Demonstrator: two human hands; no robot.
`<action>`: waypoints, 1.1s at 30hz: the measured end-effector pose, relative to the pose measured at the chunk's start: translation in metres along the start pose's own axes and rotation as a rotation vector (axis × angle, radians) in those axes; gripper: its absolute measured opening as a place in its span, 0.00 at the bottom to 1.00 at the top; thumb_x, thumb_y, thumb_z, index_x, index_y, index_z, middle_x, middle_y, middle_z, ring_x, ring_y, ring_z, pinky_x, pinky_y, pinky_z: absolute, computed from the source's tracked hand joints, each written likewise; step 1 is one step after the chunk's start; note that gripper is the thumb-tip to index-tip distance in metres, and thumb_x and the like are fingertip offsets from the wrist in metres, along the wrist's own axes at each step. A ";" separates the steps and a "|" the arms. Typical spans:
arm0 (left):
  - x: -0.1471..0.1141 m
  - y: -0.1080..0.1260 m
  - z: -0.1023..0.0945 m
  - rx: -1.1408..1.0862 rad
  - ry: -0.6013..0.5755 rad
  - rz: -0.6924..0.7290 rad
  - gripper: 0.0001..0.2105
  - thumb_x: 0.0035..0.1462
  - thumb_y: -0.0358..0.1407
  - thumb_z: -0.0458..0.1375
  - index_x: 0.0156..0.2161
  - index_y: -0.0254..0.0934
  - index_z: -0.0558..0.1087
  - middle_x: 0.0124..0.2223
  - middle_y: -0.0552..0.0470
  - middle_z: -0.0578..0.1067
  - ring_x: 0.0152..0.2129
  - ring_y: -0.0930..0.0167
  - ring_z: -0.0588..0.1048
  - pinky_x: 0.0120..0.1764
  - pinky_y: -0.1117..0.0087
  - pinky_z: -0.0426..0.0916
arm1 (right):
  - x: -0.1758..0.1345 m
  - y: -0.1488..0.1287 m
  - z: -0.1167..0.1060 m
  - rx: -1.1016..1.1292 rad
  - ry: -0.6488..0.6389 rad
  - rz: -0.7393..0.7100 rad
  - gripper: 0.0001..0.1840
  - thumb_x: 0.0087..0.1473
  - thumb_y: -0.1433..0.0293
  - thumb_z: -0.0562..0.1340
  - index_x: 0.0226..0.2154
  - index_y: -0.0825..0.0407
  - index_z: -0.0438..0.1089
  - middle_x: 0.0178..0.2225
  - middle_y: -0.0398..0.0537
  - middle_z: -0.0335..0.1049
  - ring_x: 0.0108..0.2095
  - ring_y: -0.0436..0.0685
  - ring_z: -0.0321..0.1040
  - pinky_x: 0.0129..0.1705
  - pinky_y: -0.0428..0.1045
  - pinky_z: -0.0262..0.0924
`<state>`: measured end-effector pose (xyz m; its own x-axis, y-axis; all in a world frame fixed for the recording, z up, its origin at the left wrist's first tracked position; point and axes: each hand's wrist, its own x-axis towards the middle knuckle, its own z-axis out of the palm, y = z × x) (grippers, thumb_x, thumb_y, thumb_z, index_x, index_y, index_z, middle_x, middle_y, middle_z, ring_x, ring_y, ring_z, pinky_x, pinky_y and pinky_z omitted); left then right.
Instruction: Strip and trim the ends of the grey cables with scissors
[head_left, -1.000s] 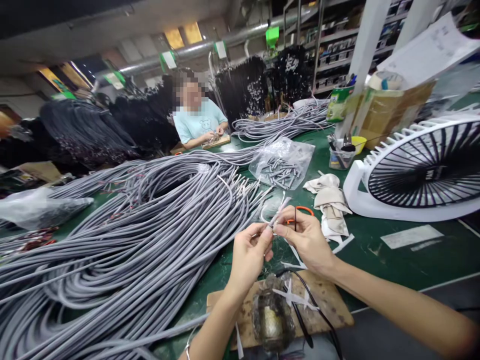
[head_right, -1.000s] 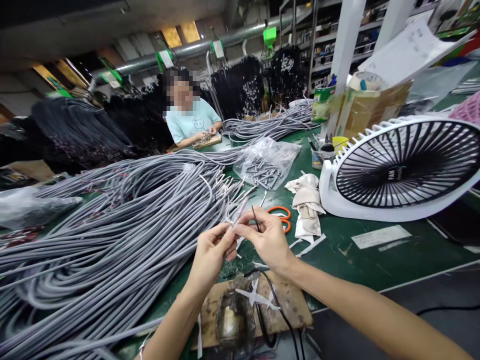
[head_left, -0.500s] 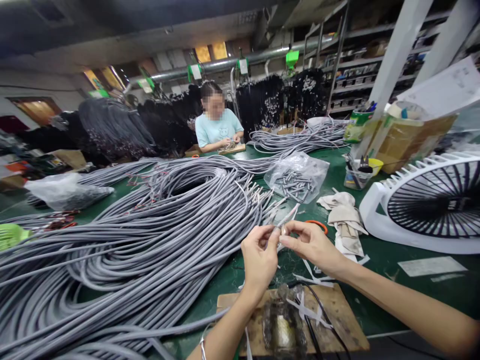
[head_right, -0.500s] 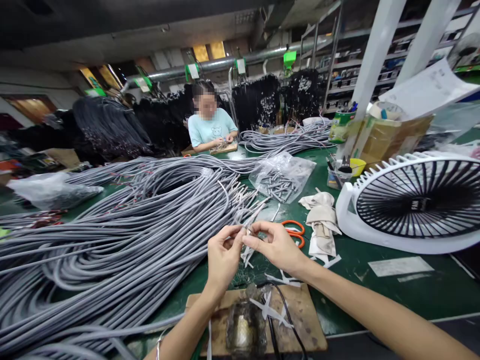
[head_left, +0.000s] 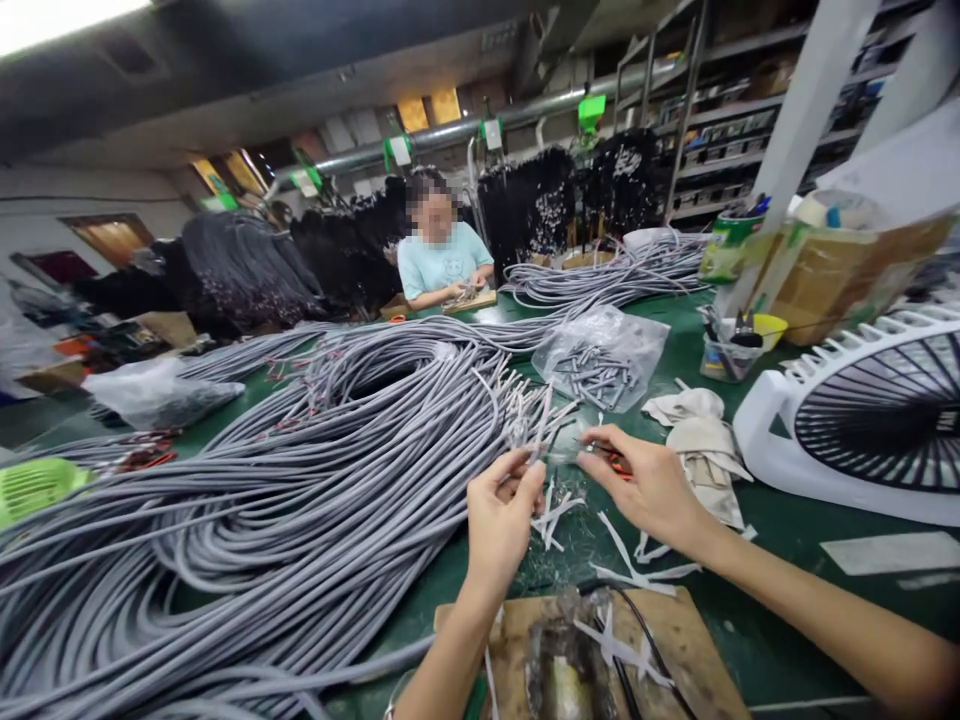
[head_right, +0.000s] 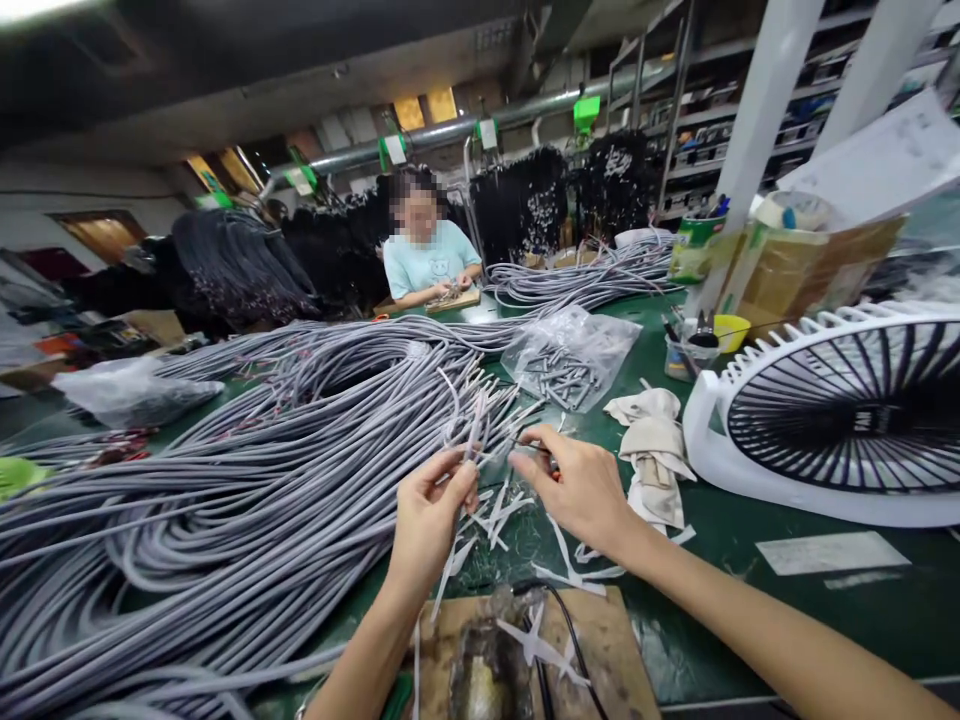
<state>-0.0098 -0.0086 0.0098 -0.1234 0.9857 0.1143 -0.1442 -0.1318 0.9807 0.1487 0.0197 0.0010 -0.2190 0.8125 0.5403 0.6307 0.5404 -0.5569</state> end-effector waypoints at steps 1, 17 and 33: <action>-0.002 0.000 0.001 0.013 -0.007 0.010 0.15 0.48 0.36 0.61 0.41 0.30 0.73 0.21 0.57 0.66 0.16 0.79 0.63 0.20 0.78 0.60 | 0.002 0.005 -0.001 -0.068 0.009 -0.009 0.10 0.56 0.64 0.54 0.35 0.51 0.67 0.24 0.43 0.68 0.25 0.51 0.64 0.28 0.46 0.52; -0.013 0.002 0.007 0.126 -0.055 -0.021 0.13 0.45 0.35 0.63 0.38 0.33 0.77 0.23 0.54 0.69 0.13 0.81 0.60 0.15 0.80 0.56 | -0.003 -0.001 -0.014 -0.168 0.178 -0.371 0.05 0.53 0.72 0.58 0.29 0.53 0.69 0.25 0.45 0.71 0.28 0.52 0.58 0.34 0.51 0.46; -0.015 0.000 0.005 0.182 -0.089 -0.015 0.12 0.46 0.35 0.62 0.38 0.35 0.77 0.24 0.53 0.67 0.17 0.79 0.61 0.17 0.79 0.56 | 0.001 0.001 -0.016 0.179 -0.029 -0.166 0.09 0.53 0.70 0.57 0.25 0.54 0.70 0.24 0.45 0.69 0.27 0.52 0.58 0.33 0.49 0.50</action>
<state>-0.0027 -0.0227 0.0086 -0.0337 0.9939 0.1052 0.0353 -0.1040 0.9940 0.1605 0.0176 0.0115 -0.3313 0.7139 0.6170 0.4432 0.6950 -0.5661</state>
